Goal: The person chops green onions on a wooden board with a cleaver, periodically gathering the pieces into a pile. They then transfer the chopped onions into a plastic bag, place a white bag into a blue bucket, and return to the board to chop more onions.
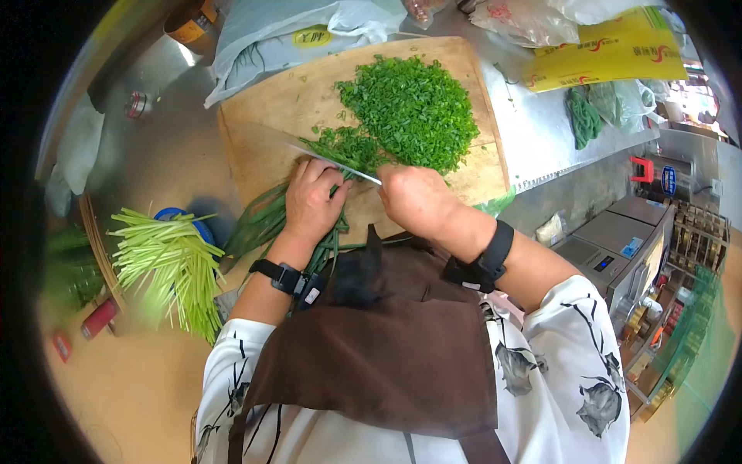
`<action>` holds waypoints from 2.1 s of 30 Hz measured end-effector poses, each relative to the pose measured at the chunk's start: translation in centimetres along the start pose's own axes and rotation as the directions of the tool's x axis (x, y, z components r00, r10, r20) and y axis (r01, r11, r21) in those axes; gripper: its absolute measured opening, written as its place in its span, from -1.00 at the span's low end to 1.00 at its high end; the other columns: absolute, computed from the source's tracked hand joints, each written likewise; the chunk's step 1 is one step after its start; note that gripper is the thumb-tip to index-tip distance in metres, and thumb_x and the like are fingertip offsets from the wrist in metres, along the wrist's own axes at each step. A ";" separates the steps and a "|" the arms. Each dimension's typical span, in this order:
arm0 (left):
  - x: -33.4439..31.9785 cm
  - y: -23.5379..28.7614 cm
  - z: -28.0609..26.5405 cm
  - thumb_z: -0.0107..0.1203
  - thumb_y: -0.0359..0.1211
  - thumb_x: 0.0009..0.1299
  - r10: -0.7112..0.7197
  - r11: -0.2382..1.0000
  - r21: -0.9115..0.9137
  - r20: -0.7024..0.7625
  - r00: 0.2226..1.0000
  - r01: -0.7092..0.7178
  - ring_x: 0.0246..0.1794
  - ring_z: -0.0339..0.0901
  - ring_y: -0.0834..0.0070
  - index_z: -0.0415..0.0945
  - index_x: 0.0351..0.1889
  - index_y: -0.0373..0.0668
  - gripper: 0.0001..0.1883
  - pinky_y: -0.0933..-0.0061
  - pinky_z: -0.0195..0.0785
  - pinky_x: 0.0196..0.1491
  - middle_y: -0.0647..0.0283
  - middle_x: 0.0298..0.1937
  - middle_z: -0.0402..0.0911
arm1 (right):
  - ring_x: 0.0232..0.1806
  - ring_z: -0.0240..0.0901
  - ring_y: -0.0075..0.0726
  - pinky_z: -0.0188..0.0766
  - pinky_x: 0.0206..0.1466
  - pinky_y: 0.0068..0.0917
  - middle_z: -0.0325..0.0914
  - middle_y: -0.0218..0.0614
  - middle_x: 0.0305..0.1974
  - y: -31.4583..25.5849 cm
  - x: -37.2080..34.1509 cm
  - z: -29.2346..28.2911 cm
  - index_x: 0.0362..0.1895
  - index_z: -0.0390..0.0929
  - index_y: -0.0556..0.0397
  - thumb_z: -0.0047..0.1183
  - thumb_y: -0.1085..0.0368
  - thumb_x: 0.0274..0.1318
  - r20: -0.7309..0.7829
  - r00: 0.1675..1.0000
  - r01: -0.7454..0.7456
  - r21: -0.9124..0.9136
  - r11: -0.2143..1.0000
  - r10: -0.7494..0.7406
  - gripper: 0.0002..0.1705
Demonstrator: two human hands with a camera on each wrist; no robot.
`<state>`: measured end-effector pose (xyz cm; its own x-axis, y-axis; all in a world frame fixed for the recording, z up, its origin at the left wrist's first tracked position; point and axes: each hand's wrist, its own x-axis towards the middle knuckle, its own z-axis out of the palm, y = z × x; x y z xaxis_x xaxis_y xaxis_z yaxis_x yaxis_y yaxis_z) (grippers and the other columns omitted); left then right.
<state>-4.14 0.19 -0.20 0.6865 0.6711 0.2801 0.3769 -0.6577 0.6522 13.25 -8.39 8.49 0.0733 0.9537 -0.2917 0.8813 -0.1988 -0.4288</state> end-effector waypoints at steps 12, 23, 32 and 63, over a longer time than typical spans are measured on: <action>0.3 0.0 -0.2 0.29 -0.46 0.05 -0.029 0.998 -0.061 -0.033 0.999 0.027 -0.10 0.45 0.13 0.55 -0.49 -0.19 -0.88 0.20 0.40 -0.09 0.16 -0.20 0.49 | -0.45 0.52 0.20 0.46 -0.36 -0.02 0.53 0.03 -0.54 0.7 -0.8 0.7 -0.40 0.46 0.13 -0.06 0.39 0.05 0.026 0.999 0.031 -0.029 0.999 -0.030 -0.92; 0.3 0.1 -0.1 0.31 -0.46 0.02 0.008 1.000 -0.004 -0.100 0.995 -0.009 -0.03 0.46 0.19 0.57 -0.48 -0.18 -0.86 0.21 0.40 -0.08 0.19 -0.16 0.53 | -0.42 0.54 0.21 0.47 -0.33 -0.05 0.56 0.03 -0.50 -0.3 -4.0 -2.5 -0.40 0.46 0.17 -0.02 0.37 0.04 0.181 0.979 -0.069 -0.109 0.992 0.088 -0.89; -0.4 -0.1 -0.3 0.31 -0.45 0.03 -0.043 0.999 -0.023 -0.027 0.999 0.043 -0.12 0.45 0.23 0.59 -0.47 -0.16 -0.87 0.23 0.40 -0.10 0.24 -0.21 0.53 | -0.45 0.50 0.22 0.45 -0.35 -0.02 0.51 0.04 -0.55 0.3 -1.6 -1.2 -0.40 0.44 0.16 -0.01 0.37 0.07 0.013 1.000 0.016 0.012 1.000 -0.017 -0.90; -0.9 -0.1 -0.3 0.33 -0.47 0.03 -0.028 1.000 -0.010 -0.125 0.992 0.027 -0.18 0.47 0.16 0.56 -0.44 -0.16 -0.83 0.23 0.40 -0.11 0.20 -0.23 0.53 | -0.44 0.50 0.22 0.43 -0.33 0.02 0.53 0.05 -0.50 -0.3 -2.1 -1.8 -0.42 0.44 0.16 -0.04 0.34 0.09 0.075 0.997 0.015 0.017 1.000 -0.016 -0.87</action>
<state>-4.98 -0.29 -0.32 0.5926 0.7269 0.3471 0.3890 -0.6356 0.6668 13.72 -9.92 10.80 0.0236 0.9372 -0.3480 0.8741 -0.1883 -0.4478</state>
